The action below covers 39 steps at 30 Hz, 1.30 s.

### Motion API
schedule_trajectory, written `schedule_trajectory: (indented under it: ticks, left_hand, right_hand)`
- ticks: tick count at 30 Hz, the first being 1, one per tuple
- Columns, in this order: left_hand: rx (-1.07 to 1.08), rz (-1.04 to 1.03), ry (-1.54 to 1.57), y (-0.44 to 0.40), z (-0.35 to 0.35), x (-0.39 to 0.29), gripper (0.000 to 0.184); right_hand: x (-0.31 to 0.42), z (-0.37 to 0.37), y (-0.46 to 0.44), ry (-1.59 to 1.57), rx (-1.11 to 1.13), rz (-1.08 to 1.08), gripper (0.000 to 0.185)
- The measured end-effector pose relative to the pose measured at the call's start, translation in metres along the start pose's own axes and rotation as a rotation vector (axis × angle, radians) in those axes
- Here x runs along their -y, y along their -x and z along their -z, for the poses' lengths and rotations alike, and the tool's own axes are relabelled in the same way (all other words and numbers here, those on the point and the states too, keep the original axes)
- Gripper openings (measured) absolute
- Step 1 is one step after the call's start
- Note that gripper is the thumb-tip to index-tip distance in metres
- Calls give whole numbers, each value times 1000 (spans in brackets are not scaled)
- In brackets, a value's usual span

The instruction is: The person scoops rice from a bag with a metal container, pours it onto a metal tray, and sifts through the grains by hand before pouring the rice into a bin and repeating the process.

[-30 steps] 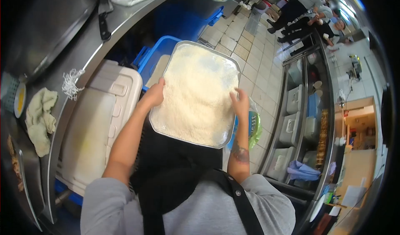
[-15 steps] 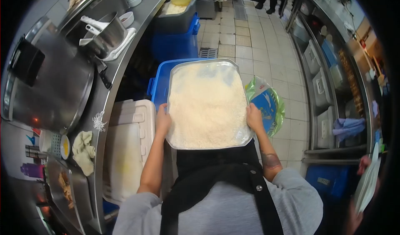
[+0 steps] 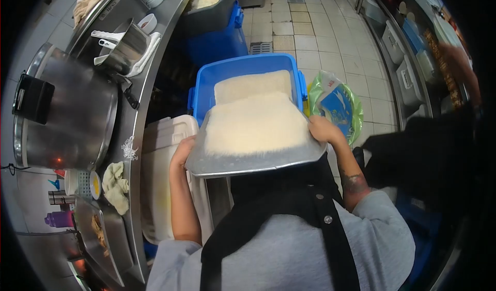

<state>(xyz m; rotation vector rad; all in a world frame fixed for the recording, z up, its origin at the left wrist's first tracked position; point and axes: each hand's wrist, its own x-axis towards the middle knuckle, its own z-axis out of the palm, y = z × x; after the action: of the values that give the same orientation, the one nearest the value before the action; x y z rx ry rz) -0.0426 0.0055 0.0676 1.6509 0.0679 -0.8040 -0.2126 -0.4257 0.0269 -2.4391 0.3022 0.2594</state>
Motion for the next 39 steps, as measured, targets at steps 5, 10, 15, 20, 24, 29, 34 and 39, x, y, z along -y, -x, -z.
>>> schedule_trajectory:
  ticks: [5, 10, 15, 20, 24, 29, 34, 39]
  left_hand:
    - [32, -21, 145, 5, -9, 9, 42]
    - [-1, -92, 122, 11, -23, 18, 50]
    - [-44, -118, 83, 22, -30, 19, 55]
    - [-142, -230, 77, 41, -36, -22, 55]
    - [-266, -379, 74, 49, -45, -63, 54]
    - [-290, -430, 15, 41, -36, -93, 50]
    - [-350, -534, -196, 60, -75, -146, 42]
    - [-452, -610, -394, 64, -94, -174, 43]
  right_hand:
    - [18, 20, -6, 88, 71, -23, 26]
    - [24, 24, 3, 148, 115, -61, 28]
    - [16, 16, 7, 89, 79, -83, 32]
    - [14, 21, 11, -67, 55, -70, 38]
    - [12, 2, 12, -249, 70, 35, 41]
    - [15, -18, 12, -349, 86, 79, 44]
    - [36, -16, 16, -429, 157, 84, 44]
    - [35, -31, 11, -562, 250, 133, 44]
